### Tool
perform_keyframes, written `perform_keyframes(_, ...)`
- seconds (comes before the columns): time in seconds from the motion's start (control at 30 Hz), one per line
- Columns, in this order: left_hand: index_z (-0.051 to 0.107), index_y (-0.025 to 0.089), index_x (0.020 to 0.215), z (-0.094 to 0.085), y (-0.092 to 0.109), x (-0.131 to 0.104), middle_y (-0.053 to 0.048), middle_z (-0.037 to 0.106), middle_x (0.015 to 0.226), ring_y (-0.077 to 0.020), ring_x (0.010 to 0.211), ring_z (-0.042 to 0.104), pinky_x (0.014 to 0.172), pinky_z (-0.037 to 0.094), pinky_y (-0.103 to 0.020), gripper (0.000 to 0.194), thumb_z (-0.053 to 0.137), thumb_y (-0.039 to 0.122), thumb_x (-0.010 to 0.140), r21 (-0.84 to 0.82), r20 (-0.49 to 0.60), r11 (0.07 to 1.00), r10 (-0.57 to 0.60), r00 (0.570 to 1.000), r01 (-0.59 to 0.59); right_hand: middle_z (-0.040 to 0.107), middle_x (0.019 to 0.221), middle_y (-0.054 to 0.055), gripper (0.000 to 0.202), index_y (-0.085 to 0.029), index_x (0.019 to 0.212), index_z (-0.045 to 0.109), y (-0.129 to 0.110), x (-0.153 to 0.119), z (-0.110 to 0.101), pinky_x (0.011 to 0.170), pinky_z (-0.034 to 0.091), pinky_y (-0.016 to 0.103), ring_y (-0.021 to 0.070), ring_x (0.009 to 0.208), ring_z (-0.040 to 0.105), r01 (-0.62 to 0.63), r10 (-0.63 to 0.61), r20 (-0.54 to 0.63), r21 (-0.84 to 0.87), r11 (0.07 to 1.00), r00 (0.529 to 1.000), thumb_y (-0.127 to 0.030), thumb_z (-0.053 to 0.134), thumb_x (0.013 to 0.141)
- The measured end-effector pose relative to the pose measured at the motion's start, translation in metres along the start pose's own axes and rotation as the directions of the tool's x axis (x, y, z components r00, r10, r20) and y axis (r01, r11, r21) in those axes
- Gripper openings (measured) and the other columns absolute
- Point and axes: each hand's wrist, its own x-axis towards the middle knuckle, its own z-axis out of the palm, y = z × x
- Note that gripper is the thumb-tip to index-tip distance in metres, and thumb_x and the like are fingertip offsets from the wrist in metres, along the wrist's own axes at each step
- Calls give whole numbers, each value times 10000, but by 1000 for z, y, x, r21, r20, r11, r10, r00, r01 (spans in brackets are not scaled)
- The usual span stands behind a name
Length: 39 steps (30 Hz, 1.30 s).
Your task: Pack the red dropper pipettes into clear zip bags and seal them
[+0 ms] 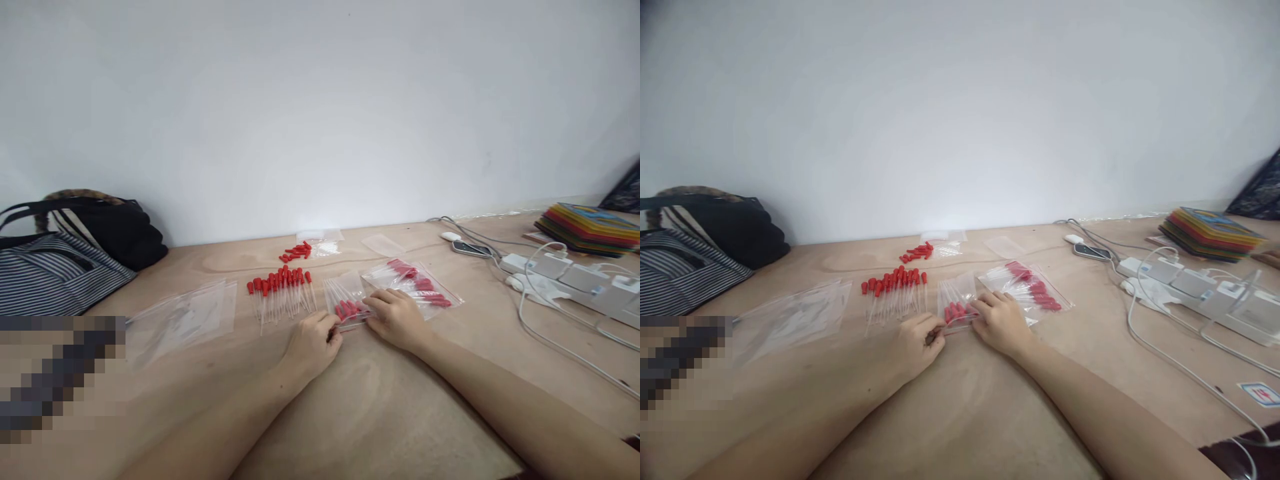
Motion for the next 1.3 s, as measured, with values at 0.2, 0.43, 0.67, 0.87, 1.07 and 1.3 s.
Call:
perform_keyframes(0.2, 595, 177, 761, 0, 0, 0, 16, 542, 625, -140, 582, 524, 565, 417, -236, 213, 479, 31, 658, 10, 2, 1000, 0, 1000, 0, 627, 918, 46, 299, -199, 1043, 577, -14, 2, 6, 580, 349, 250, 144, 732, 568, 52, -50, 17, -133, 990, 999, -93, 442, 798)
perform_keyframes(0.43, 566, 198, 1047, 2, -2, -1, 2, 550, 727, -153, 643, 529, 621, 440, -251, 431, 465, 18, 669, 16, 38, 1000, 12, 999, -13, 619, 947, 41, 271, -237, 1058, 581, -7, 3, 8, 588, 390, 237, 139, 731, 585, 126, -122, 67, -59, 990, 990, -153, 422, 855)
perform_keyframes(0.67, 595, 178, 944, -1, 0, 1, -5, 521, 728, -153, 649, 519, 601, 433, -247, 347, 464, 19, 665, 39, 65, 999, -15, 998, 13, 579, 963, 64, 275, -189, 1095, 557, 7, 0, 6, 681, 441, 243, 130, 785, 566, 123, -136, 14, 340, 932, 991, -209, 487, 831)
perform_keyframes(0.87, 591, 173, 903, 1, -1, 2, -7, 546, 745, -156, 674, 537, 632, 442, -253, 312, 483, 10, 660, 27, 55, 999, -25, 998, 24, 594, 849, 43, 221, -224, 1000, 613, 1, 6, 13, 674, 354, 299, 167, 797, 535, 176, -156, -116, 196, 965, 981, -201, 541, 792)
perform_keyframes(1.07, 595, 172, 864, 3, -2, 2, -8, 573, 747, -155, 665, 554, 618, 447, -255, 262, 477, 9, 696, 6, 45, 1000, -27, 999, 27, 615, 777, 20, 219, -229, 900, 641, -9, 14, 19, 667, 262, 315, 163, 763, 515, 155, -141, -167, 73, 985, 976, -128, 559, 724)
perform_keyframes(1.3, 585, 164, 801, 2, -1, 3, -9, 587, 719, -160, 644, 566, 595, 442, -255, 190, 488, 23, 718, -9, 29, 999, -47, 998, 47, 617, 796, 12, 234, -256, 945, 636, -7, 13, 19, 668, 244, 300, 144, 746, 493, 208, -198, -161, 44, 977, 967, -127, 519, 788)
